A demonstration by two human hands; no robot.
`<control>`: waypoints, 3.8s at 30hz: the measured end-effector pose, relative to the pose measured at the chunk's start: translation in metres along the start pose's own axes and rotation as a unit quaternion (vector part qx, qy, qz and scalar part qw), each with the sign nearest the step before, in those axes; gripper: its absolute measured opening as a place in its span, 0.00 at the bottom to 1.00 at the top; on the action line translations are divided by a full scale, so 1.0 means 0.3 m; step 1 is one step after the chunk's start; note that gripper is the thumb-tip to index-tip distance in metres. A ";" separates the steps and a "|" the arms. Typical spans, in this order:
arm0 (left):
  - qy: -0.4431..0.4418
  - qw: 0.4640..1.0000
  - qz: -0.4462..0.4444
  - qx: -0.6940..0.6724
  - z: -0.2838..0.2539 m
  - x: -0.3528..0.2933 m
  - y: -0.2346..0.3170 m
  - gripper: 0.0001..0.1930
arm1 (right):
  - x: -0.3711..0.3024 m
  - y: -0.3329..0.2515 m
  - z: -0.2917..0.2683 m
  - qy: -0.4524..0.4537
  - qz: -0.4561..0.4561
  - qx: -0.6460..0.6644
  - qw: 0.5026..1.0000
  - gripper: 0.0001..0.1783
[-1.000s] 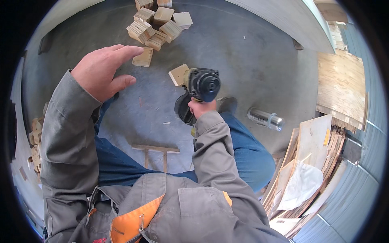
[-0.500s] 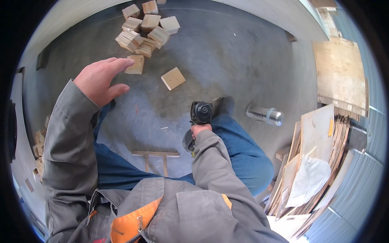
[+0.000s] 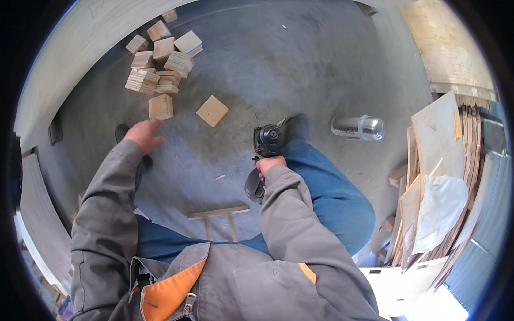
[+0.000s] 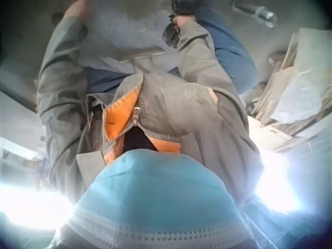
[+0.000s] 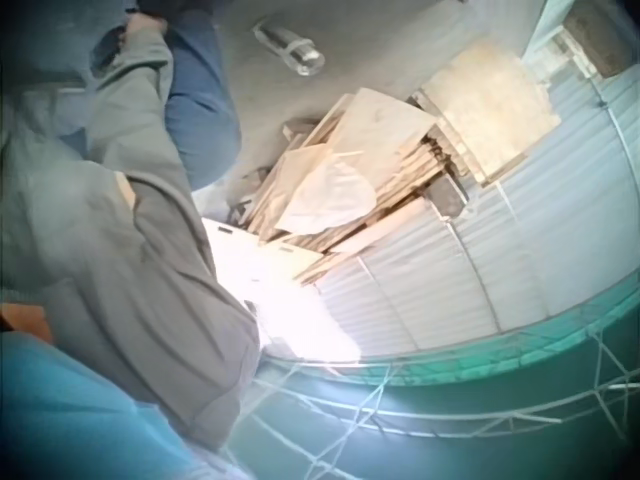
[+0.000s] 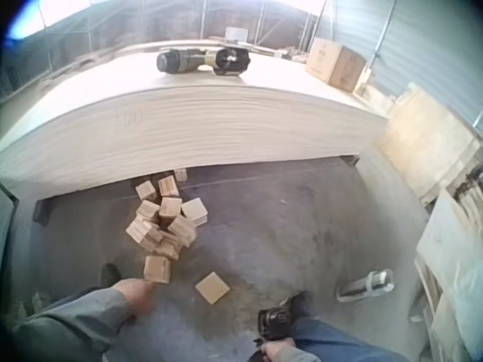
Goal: The person sits on the floor and repeatedly picks up small wooden blocks, uses a nail gun to fasten them together, and places the assembled pieces into a growing pile. The process is repeated continuously with new blocks from a nearby stack.
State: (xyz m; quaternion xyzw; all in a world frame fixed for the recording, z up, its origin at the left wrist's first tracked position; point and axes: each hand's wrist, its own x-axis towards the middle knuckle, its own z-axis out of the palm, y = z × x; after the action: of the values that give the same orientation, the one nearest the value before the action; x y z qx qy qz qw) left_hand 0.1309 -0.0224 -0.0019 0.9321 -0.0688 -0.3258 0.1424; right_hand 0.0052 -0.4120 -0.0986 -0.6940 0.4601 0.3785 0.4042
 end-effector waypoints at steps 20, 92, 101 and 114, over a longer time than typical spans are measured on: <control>0.124 0.986 -0.044 -0.105 0.511 0.452 0.251 0.59 | -0.001 -0.013 -0.056 -0.006 0.045 0.102 0.994 0.06; 0.346 0.584 -0.734 -0.010 0.689 -2.273 -0.878 0.53 | 0.161 0.006 0.075 -0.067 -0.079 -0.016 0.995 0.06; 0.334 0.723 -0.594 -0.113 0.652 -1.754 -0.862 0.38 | 0.141 0.012 0.074 -0.061 -0.083 -0.016 0.995 0.06; 0.395 0.867 -0.242 -0.183 0.038 -0.862 -0.957 0.31 | 0.058 -0.012 0.009 -0.028 -0.046 0.033 0.998 0.06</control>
State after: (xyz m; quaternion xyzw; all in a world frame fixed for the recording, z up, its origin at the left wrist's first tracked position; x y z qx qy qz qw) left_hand -0.0675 0.3049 0.0523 0.9276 0.2820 0.0389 0.2418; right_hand 0.0131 -0.4144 -0.1145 -0.6900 0.4281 0.3634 0.4568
